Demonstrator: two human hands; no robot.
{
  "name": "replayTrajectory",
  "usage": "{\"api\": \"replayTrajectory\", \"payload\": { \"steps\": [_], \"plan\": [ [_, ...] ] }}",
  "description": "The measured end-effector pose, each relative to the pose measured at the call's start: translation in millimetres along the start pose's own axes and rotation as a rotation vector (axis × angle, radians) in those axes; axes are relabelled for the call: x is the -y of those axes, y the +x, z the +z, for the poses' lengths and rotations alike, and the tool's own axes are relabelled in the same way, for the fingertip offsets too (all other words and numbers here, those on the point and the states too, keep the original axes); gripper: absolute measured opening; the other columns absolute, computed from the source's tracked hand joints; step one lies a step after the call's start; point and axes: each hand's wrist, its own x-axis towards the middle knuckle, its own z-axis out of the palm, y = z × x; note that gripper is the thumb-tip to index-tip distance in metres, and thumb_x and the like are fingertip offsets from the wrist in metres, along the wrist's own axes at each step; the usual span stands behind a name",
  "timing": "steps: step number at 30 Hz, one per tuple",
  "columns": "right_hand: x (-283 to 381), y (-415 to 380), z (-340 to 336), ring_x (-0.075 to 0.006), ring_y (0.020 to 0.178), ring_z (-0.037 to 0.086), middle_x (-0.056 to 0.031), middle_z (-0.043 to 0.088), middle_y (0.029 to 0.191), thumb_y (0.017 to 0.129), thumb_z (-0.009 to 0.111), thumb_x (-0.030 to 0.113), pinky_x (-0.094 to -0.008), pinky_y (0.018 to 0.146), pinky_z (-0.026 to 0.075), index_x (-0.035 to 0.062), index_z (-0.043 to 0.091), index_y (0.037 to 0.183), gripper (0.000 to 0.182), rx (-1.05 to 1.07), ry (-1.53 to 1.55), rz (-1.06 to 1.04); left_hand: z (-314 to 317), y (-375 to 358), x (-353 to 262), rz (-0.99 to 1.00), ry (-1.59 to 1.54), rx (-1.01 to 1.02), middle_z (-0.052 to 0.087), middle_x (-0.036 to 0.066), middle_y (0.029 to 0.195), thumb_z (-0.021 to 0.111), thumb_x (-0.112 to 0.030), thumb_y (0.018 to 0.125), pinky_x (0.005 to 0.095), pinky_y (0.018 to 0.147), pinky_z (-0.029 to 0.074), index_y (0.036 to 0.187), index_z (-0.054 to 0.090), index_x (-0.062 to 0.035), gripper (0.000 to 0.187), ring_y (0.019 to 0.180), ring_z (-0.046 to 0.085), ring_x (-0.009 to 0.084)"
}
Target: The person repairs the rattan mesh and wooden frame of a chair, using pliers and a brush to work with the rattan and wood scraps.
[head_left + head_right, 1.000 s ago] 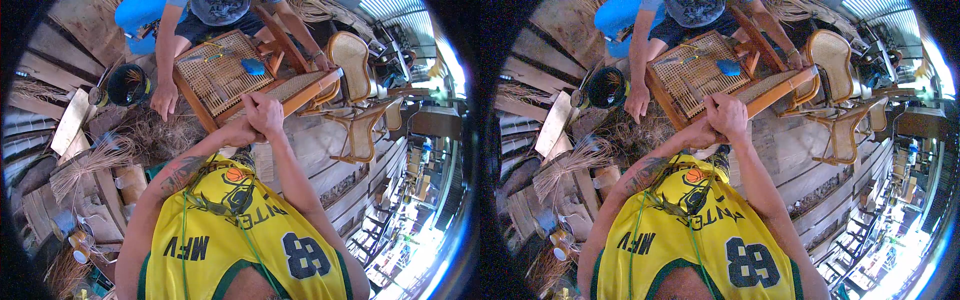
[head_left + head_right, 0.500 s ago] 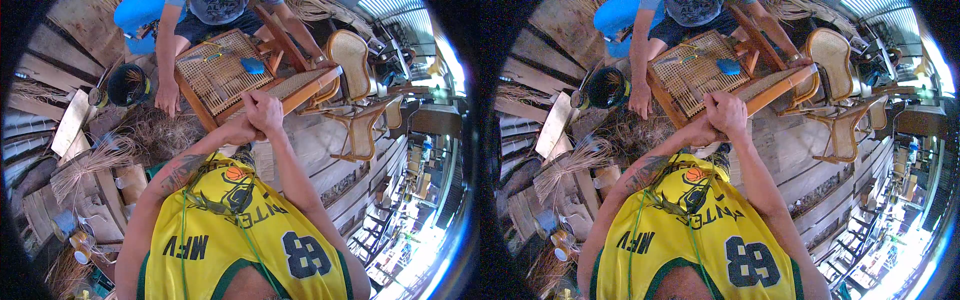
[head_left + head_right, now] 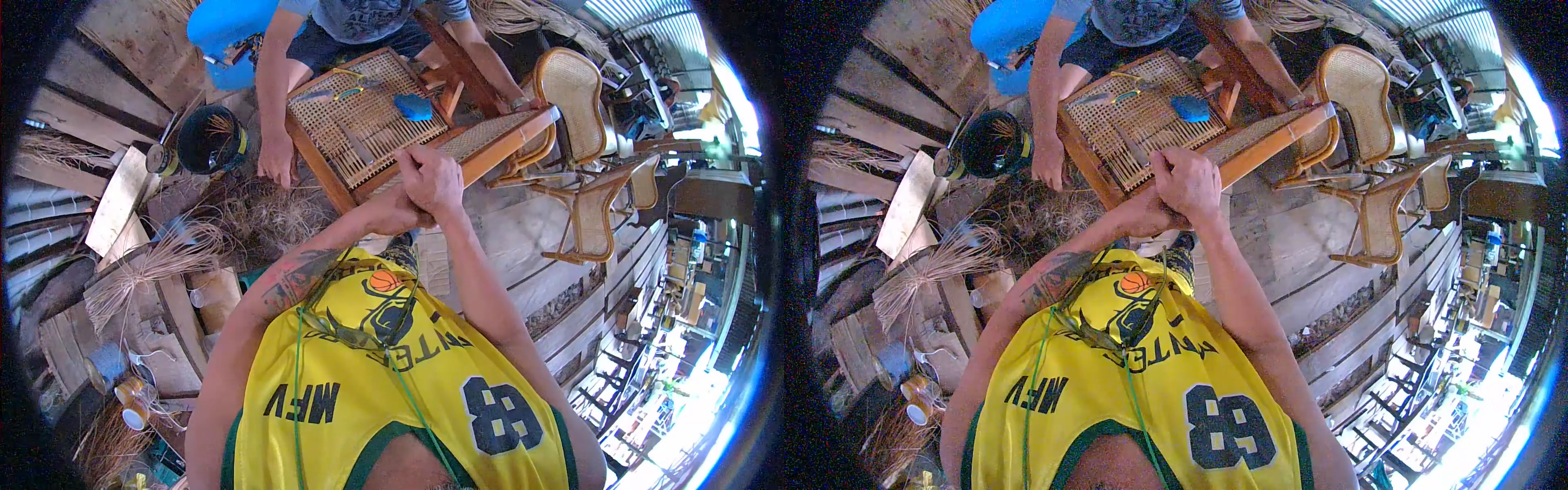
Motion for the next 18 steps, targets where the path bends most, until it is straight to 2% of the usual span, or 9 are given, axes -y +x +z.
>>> {"api": "replayTrajectory", "payload": {
  "steps": [4,7,12,15,18],
  "plan": [
    [-2,1,2,-0.0374,0.071,0.066,-0.0154,0.068,0.077,0.088,0.063,0.032,-0.0482,0.063,0.052,0.0069,0.068,0.077,0.028,-0.022,0.012,-0.027,0,1,9,-0.050,-0.074,0.005,0.063,0.007,0.120,0.081,-0.008,0.071,0.0379,0.100,0.046,0.121,0.059,-0.0044,0.054,0.110,0.057,0.0196],
    [-1,0,1,-0.0378,0.070,0.065,-0.0159,0.068,0.076,0.088,0.063,0.032,-0.0483,0.062,0.052,0.0064,0.068,0.077,0.028,-0.026,0.016,-0.023,1,4,17,-0.068,0.075,0.007,0.063,0.007,0.120,0.081,-0.009,0.072,0.0383,0.100,0.046,0.121,0.059,-0.0049,0.054,0.111,0.056,0.0195],
    [-2,2,2,-0.0383,0.070,0.065,-0.0166,0.068,0.076,0.088,0.063,0.030,-0.0483,0.062,0.051,0.0062,0.068,0.077,0.027,-0.012,0.015,-0.033,2,1,14,-0.029,-0.041,-0.002,0.064,0.006,0.120,0.081,-0.011,0.075,0.0374,0.097,0.048,0.122,0.059,-0.0050,0.052,0.109,0.058,0.0198],
    [0,-1,1,-0.0385,0.069,0.065,-0.0168,0.067,0.075,0.088,0.063,0.029,-0.0485,0.061,0.051,0.0063,0.067,0.076,0.027,-0.036,0.047,-0.046,0,-5,-10,-0.056,-0.011,-0.001,0.064,0.007,0.121,0.082,-0.010,0.074,0.0374,0.096,0.048,0.121,0.059,-0.0041,0.052,0.108,0.059,0.0202],
    [1,-1,-1,-0.0383,0.070,0.064,-0.0176,0.066,0.074,0.088,0.066,0.028,-0.0455,0.061,0.050,0.0052,0.068,0.078,0.025,-0.020,0.018,-0.027,0,-2,-3,-0.108,-0.083,0.033,0.063,0.008,0.122,0.081,-0.010,0.074,0.0381,0.097,0.048,0.120,0.060,-0.0034,0.051,0.109,0.058,0.0205]
  ]
}}
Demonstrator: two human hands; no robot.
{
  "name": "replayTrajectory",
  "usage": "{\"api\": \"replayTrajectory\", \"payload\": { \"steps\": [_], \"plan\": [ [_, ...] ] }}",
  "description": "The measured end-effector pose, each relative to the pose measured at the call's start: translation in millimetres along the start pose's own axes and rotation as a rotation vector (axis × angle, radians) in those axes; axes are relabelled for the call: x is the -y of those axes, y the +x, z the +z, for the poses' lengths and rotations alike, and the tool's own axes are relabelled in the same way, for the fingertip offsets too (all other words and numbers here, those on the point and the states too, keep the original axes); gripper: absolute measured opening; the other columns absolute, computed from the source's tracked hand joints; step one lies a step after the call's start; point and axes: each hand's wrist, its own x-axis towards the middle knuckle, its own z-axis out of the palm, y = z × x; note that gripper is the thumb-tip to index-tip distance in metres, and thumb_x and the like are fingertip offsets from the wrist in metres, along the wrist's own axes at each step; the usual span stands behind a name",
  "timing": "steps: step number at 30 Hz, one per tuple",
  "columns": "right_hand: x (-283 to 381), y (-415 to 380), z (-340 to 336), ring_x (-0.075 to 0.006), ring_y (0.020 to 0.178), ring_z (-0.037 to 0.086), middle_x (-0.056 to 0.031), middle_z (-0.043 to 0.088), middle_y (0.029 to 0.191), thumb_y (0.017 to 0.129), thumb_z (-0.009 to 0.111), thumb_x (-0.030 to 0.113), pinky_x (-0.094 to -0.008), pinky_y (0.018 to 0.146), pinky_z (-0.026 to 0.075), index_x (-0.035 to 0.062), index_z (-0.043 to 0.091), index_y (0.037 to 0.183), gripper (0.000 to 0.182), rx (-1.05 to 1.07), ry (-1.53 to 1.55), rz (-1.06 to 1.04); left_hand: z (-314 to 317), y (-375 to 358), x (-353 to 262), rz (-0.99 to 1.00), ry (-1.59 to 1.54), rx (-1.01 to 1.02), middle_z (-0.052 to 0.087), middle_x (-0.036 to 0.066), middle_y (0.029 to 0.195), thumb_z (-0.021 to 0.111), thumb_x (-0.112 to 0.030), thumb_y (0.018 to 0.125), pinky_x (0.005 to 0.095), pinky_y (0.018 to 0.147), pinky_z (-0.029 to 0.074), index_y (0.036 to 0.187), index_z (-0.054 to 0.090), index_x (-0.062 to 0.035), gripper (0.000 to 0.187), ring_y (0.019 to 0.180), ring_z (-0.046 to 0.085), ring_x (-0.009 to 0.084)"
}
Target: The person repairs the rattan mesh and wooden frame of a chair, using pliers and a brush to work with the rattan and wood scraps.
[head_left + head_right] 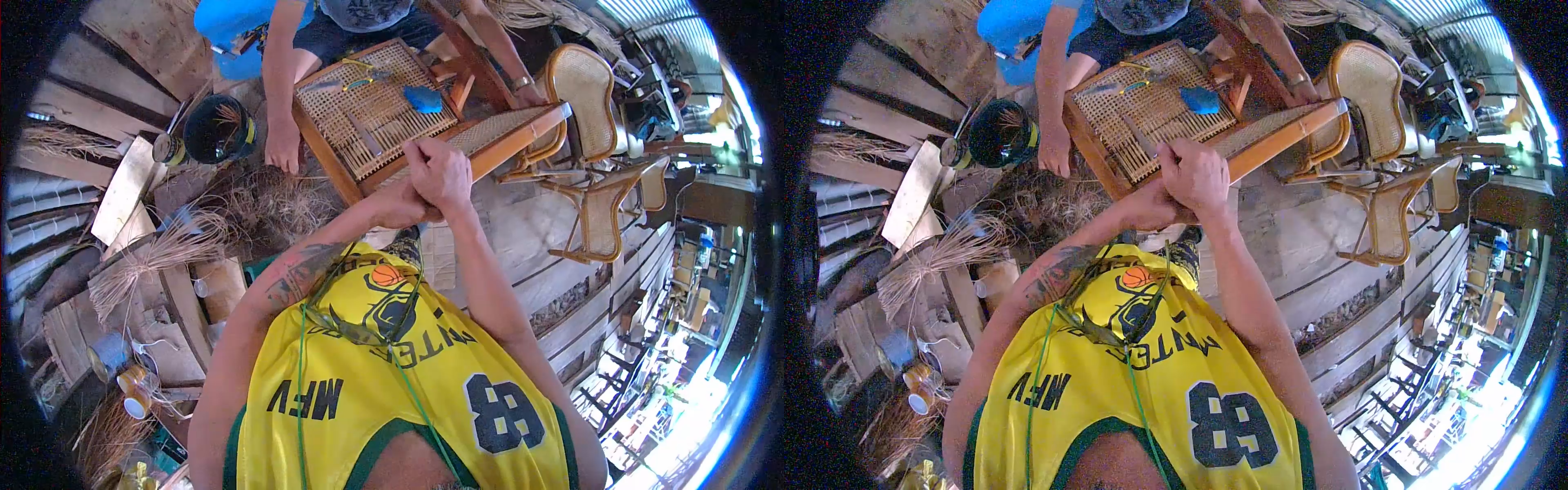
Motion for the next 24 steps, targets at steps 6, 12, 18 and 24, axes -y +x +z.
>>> {"api": "replayTrajectory", "payload": {
  "steps": [6,12,18,24],
  "plan": [
    [-6,0,4,-0.0383,0.067,0.064,-0.0165,0.066,0.073,0.087,0.065,0.029,-0.0482,0.060,0.050,0.0059,0.066,0.074,0.027,-0.067,0.044,-0.059,1,4,10,0.122,0.102,-0.087,0.070,0.011,0.104,0.077,-0.014,0.073,0.0366,0.088,0.049,0.108,0.066,-0.0012,0.039,0.098,0.062,0.0215],
    [-5,0,4,-0.0369,0.067,0.065,-0.0160,0.067,0.074,0.087,0.065,0.030,-0.0469,0.060,0.051,0.0059,0.067,0.075,0.027,-0.073,0.026,-0.055,0,7,26,0.148,-0.035,-0.030,0.069,0.015,0.108,0.077,-0.020,0.074,0.0384,0.090,0.048,0.111,0.066,-0.0023,0.043,0.101,0.063,0.0260],
    [-3,-1,2,-0.0371,0.069,0.065,-0.0161,0.067,0.075,0.087,0.064,0.030,-0.0469,0.063,0.051,0.0059,0.068,0.076,0.027,-0.051,0.025,-0.022,0,6,23,0.141,0.095,-0.064,0.069,0.016,0.109,0.077,-0.025,0.074,0.0387,0.091,0.047,0.113,0.065,-0.0032,0.046,0.102,0.063,0.0275],
    [-5,-1,3,-0.0365,0.071,0.066,-0.0154,0.067,0.076,0.088,0.063,0.030,-0.0469,0.064,0.052,0.0061,0.068,0.076,0.027,-0.045,0.029,-0.027,0,6,12,0.073,0.123,-0.040,0.063,0.007,0.119,0.080,-0.002,0.070,0.0365,0.099,0.046,0.122,0.058,-0.0027,0.056,0.112,0.056,0.0193]
  ]
}}
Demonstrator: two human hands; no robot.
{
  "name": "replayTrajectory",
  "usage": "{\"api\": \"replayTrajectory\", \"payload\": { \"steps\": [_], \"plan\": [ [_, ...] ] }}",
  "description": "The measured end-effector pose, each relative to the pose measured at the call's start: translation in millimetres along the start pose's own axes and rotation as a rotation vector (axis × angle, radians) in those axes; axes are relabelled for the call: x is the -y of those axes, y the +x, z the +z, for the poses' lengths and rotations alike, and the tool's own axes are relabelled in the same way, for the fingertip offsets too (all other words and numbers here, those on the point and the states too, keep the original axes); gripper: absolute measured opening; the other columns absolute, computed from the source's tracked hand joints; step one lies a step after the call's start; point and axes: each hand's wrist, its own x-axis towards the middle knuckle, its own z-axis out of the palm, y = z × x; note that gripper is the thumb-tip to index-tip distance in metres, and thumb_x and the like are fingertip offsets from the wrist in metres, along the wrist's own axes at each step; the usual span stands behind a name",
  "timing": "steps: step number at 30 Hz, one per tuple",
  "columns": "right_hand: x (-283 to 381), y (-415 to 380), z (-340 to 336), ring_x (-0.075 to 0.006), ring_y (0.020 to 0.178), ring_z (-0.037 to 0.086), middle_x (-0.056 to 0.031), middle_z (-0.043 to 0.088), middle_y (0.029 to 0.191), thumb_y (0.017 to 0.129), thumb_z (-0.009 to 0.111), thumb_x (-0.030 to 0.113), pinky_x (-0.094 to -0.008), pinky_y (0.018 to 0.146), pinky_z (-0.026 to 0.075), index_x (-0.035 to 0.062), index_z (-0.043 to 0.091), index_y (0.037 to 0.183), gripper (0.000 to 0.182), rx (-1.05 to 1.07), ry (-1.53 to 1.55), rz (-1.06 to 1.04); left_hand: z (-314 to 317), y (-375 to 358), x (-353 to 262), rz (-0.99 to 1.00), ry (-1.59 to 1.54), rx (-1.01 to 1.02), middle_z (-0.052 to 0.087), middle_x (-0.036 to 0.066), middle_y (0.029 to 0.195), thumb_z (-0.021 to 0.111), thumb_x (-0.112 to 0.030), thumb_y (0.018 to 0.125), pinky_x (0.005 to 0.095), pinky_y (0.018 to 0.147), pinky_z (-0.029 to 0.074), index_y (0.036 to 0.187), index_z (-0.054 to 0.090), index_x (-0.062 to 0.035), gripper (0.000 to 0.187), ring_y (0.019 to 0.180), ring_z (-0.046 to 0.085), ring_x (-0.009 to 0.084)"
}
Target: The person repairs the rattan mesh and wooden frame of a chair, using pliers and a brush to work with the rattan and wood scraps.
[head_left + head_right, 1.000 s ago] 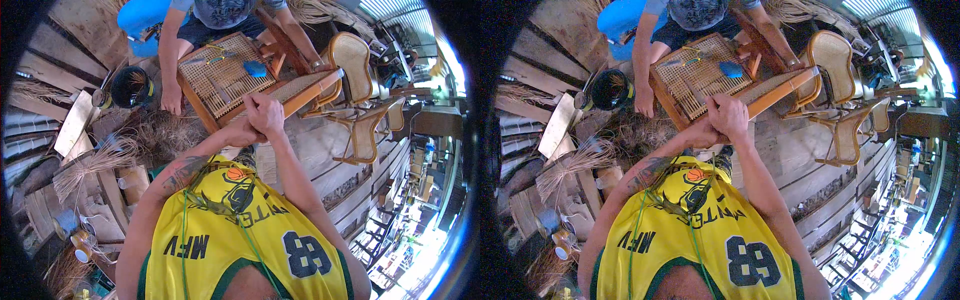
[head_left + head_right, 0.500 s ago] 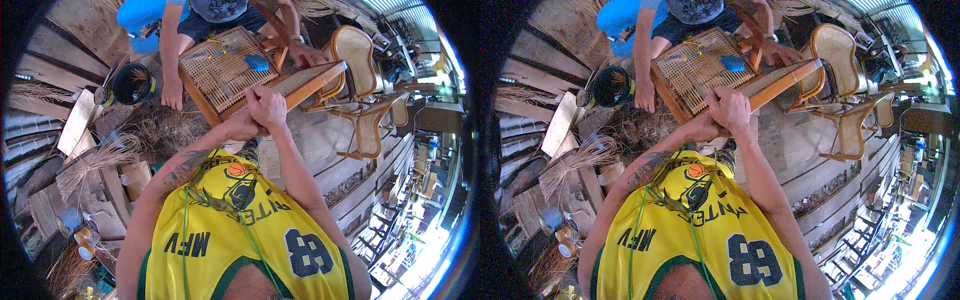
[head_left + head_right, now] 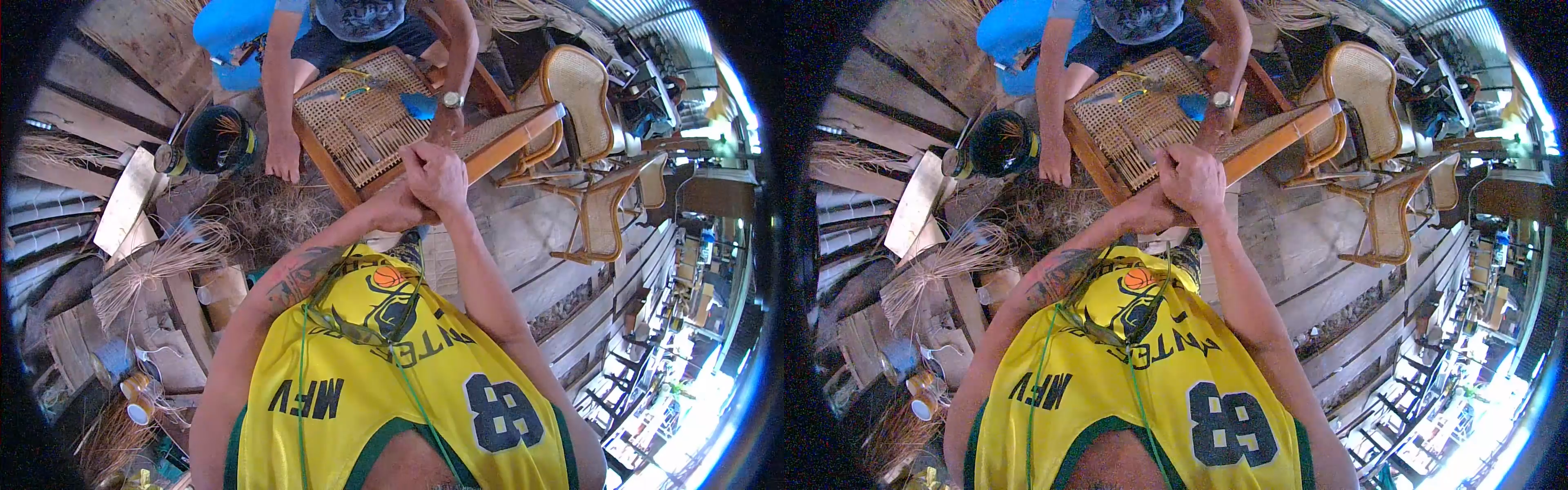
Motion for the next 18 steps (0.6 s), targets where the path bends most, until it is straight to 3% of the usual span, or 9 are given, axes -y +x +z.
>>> {"api": "replayTrajectory", "payload": {
  "steps": [1,3,4,6,9,15,18],
  "plan": [
    [0,0,0,-0.0364,0.071,0.066,-0.0152,0.068,0.076,0.088,0.064,0.031,-0.0469,0.064,0.052,0.0063,0.068,0.076,0.027,0.006,-0.003,0.002,0,-1,-1,0.000,-0.001,0.001,0.063,0.007,0.119,0.080,-0.002,0.070,0.0365,0.099,0.046,0.122,0.058,-0.0027,0.056,0.112,0.056,0.0193],
    [0,0,0,-0.0363,0.072,0.066,-0.0149,0.068,0.077,0.087,0.064,0.031,-0.0468,0.064,0.052,0.0065,0.068,0.076,0.027,0.012,-0.007,0.003,-1,-4,-2,0.080,0.080,-0.015,0.068,0.018,0.110,0.077,-0.027,0.075,0.0400,0.092,0.047,0.114,0.064,-0.0024,0.047,0.104,0.061,0.0292],
    [2,-1,0,-0.0362,0.072,0.066,-0.0149,0.068,0.078,0.087,0.064,0.031,-0.0465,0.065,0.052,0.0066,0.068,0.076,0.027,0.002,-0.003,0.015,-1,-2,5,0.082,0.080,-0.016,0.068,0.018,0.110,0.077,-0.027,0.075,0.0400,0.092,0.047,0.114,0.064,-0.0024,0.047,0.104,0.061,0.0292],
    [3,-1,0,-0.0361,0.072,0.066,-0.0149,0.069,0.078,0.087,0.064,0.031,-0.0462,0.065,0.052,0.0067,0.069,0.077,0.027,-0.009,0.000,0.026,0,1,12,0.092,0.144,-0.005,0.063,0.008,0.120,0.078,-0.002,0.071,0.0373,0.100,0.046,0.122,0.058,-0.0030,0.055,0.112,0.056,0.0206],
    [3,-1,0,-0.0361,0.073,0.066,-0.0150,0.069,0.078,0.087,0.065,0.031,-0.0459,0.065,0.052,0.0068,0.069,0.076,0.027,-0.002,0.012,0.033,-1,-4,-8,-0.018,0.037,0.013,0.063,0.008,0.121,0.078,-0.002,0.071,0.0376,0.100,0.046,0.122,0.058,-0.0035,0.055,0.112,0.056,0.0208],
    [2,1,0,-0.0367,0.072,0.066,-0.0155,0.068,0.078,0.088,0.064,0.031,-0.0467,0.064,0.052,0.0065,0.068,0.075,0.028,0.004,-0.007,0.013,0,-2,-3,-0.039,-0.103,-0.001,0.063,0.008,0.120,0.080,-0.005,0.070,0.0376,0.100,0.046,0.121,0.058,-0.0036,0.056,0.112,0.057,0.0207],
    [2,0,0,-0.0369,0.071,0.066,-0.0159,0.068,0.077,0.088,0.063,0.031,-0.0471,0.064,0.051,0.0057,0.066,0.074,0.029,0.002,-0.017,0.002,-1,-1,-2,-0.003,0.009,-0.004,0.064,0.008,0.120,0.081,-0.008,0.070,0.0378,0.099,0.046,0.120,0.059,-0.0032,0.055,0.110,0.057,0.0206]
  ]
}}
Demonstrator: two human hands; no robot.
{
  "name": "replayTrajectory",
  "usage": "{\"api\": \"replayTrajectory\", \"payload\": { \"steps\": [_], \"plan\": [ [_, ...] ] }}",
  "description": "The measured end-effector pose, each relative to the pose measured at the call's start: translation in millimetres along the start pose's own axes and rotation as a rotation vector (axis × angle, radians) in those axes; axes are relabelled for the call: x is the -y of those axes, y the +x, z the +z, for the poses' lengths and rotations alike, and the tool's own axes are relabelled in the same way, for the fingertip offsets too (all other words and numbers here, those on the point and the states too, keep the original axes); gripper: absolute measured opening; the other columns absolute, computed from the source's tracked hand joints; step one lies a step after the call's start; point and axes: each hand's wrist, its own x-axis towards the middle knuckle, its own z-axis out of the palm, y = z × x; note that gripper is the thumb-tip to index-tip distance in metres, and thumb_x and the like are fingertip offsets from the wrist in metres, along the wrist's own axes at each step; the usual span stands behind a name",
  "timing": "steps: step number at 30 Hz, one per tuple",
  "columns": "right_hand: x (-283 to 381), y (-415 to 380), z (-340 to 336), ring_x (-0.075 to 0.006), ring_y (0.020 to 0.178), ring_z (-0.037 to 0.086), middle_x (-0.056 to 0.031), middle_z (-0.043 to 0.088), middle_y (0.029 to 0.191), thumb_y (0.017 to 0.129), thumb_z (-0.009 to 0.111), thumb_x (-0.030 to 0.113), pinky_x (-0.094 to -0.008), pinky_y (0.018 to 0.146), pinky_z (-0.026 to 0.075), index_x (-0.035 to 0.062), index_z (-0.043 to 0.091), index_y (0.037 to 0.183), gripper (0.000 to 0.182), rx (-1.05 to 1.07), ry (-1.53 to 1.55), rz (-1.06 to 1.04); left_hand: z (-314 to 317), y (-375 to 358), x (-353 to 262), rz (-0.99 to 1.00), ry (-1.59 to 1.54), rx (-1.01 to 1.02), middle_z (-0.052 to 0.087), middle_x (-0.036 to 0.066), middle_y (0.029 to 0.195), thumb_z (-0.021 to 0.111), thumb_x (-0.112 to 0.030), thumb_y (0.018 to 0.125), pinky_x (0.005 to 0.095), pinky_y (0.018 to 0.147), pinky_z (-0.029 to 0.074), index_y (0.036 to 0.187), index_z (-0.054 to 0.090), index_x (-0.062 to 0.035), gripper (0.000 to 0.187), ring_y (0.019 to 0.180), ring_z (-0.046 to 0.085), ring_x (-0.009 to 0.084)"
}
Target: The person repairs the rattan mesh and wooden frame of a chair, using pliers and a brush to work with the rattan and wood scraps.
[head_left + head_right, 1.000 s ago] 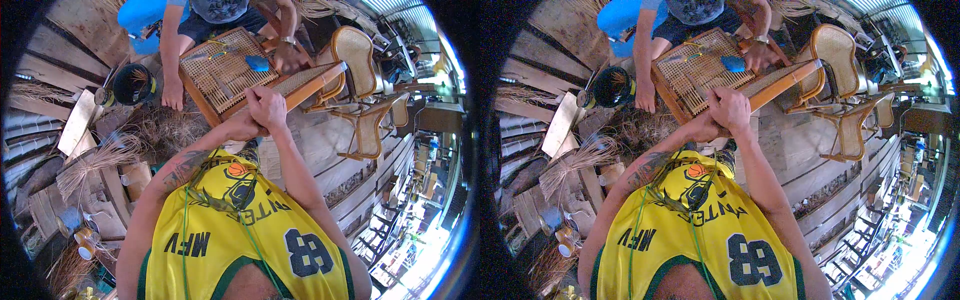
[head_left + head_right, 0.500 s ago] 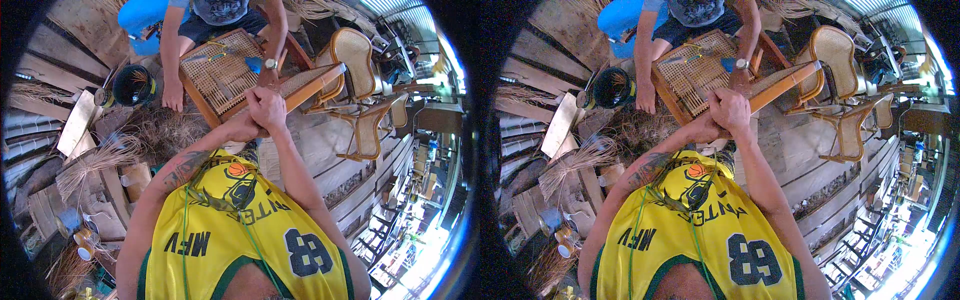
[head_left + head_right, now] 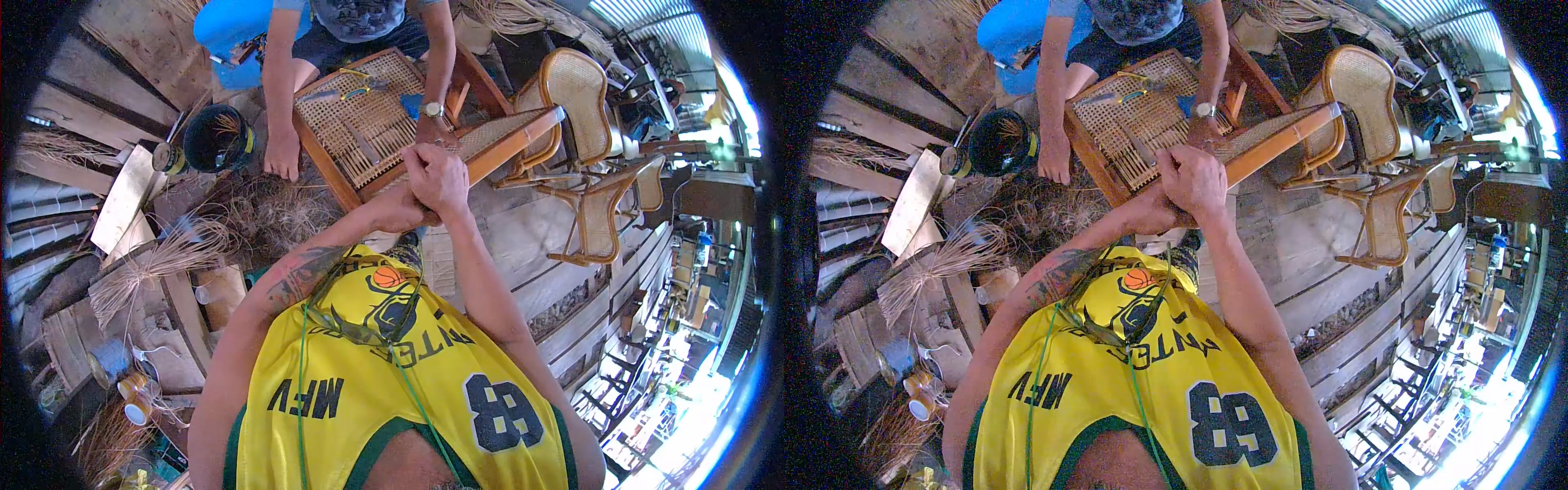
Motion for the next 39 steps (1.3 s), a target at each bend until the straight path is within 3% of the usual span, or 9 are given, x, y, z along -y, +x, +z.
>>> {"api": "replayTrajectory", "payload": {
  "steps": [9,13,16,18,21,24,31,36,39],
  "plan": [
    [-3,1,1,-0.0373,0.068,0.065,-0.0172,0.067,0.075,0.088,0.064,0.030,-0.0470,0.061,0.052,0.0053,0.065,0.074,0.028,0.022,-0.003,-0.013,-3,-2,-9,-0.032,0.168,-0.001,0.065,0.008,0.118,0.083,-0.013,0.072,0.0368,0.099,0.047,0.120,0.060,-0.0036,0.054,0.108,0.058,0.0208],
    [1,1,-1,-0.0375,0.067,0.065,-0.0168,0.067,0.074,0.088,0.064,0.030,-0.0478,0.061,0.052,0.0060,0.066,0.074,0.028,-0.004,-0.022,-0.021,-1,-2,-4,-0.011,-0.001,0.047,0.065,0.008,0.118,0.083,-0.013,0.073,0.0366,0.099,0.047,0.120,0.060,-0.0036,0.053,0.108,0.058,0.0203],
    [2,0,0,-0.0374,0.067,0.065,-0.0163,0.067,0.074,0.088,0.064,0.031,-0.0482,0.061,0.052,0.0067,0.066,0.074,0.028,-0.015,-0.028,-0.009,2,-1,6,0.047,-0.001,-0.055,0.069,0.013,0.110,0.080,-0.019,0.071,0.0370,0.090,0.049,0.112,0.066,-0.0022,0.047,0.099,0.063,0.0254],
    [1,0,0,-0.0373,0.068,0.065,-0.0161,0.067,0.075,0.088,0.064,0.031,-0.0484,0.061,0.051,0.0070,0.067,0.074,0.028,-0.031,-0.014,-0.005,0,0,4,0.093,0.053,-0.036,0.064,0.008,0.118,0.082,-0.010,0.072,0.0374,0.100,0.046,0.122,0.058,-0.0030,0.056,0.109,0.057,0.0205],
    [-2,0,1,-0.0373,0.069,0.065,-0.0160,0.067,0.075,0.087,0.064,0.031,-0.0484,0.061,0.051,0.0070,0.068,0.075,0.027,-0.033,-0.024,-0.024,1,-5,-10,0.034,-0.119,-0.008,0.064,0.008,0.118,0.082,-0.009,0.071,0.0376,0.100,0.046,0.122,0.058,-0.0029,0.057,0.110,0.057,0.0205],
    [-2,0,2,-0.0373,0.069,0.065,-0.0160,0.067,0.075,0.087,0.065,0.030,-0.0483,0.061,0.051,0.0068,0.068,0.075,0.027,-0.031,0.016,-0.007,-1,-3,-11,0.040,0.020,-0.012,0.064,0.008,0.118,0.081,-0.008,0.071,0.0380,0.100,0.046,0.122,0.058,-0.0027,0.056,0.110,0.057,0.0208],
    [-2,-1,1,-0.0368,0.069,0.065,-0.0161,0.067,0.075,0.087,0.065,0.029,-0.0466,0.061,0.052,0.0062,0.068,0.076,0.025,-0.026,0.008,-0.004,2,-2,-5,0.031,-0.013,-0.022,0.064,0.008,0.117,0.080,-0.006,0.072,0.0371,0.099,0.046,0.121,0.059,-0.0029,0.053,0.110,0.057,0.0203],
    [5,1,-5,-0.0364,0.068,0.065,-0.0162,0.068,0.075,0.087,0.065,0.028,-0.0460,0.060,0.052,0.0060,0.069,0.077,0.024,-0.020,0.051,-0.017,4,-4,-2,0.015,-0.419,0.007,0.065,0.006,0.116,0.079,-0.003,0.072,0.0364,0.098,0.046,0.121,0.059,-0.0030,0.053,0.109,0.057,0.0186],
    [0,0,0,-0.0363,0.067,0.065,-0.0162,0.067,0.075,0.087,0.065,0.028,-0.0461,0.060,0.052,0.0060,0.068,0.077,0.024,-0.033,0.039,-0.020,0,0,3,-0.031,-0.122,0.017,0.064,0.006,0.116,0.079,-0.003,0.071,0.0363,0.098,0.046,0.121,0.059,-0.0032,0.053,0.108,0.057,0.0184]
  ]
}}
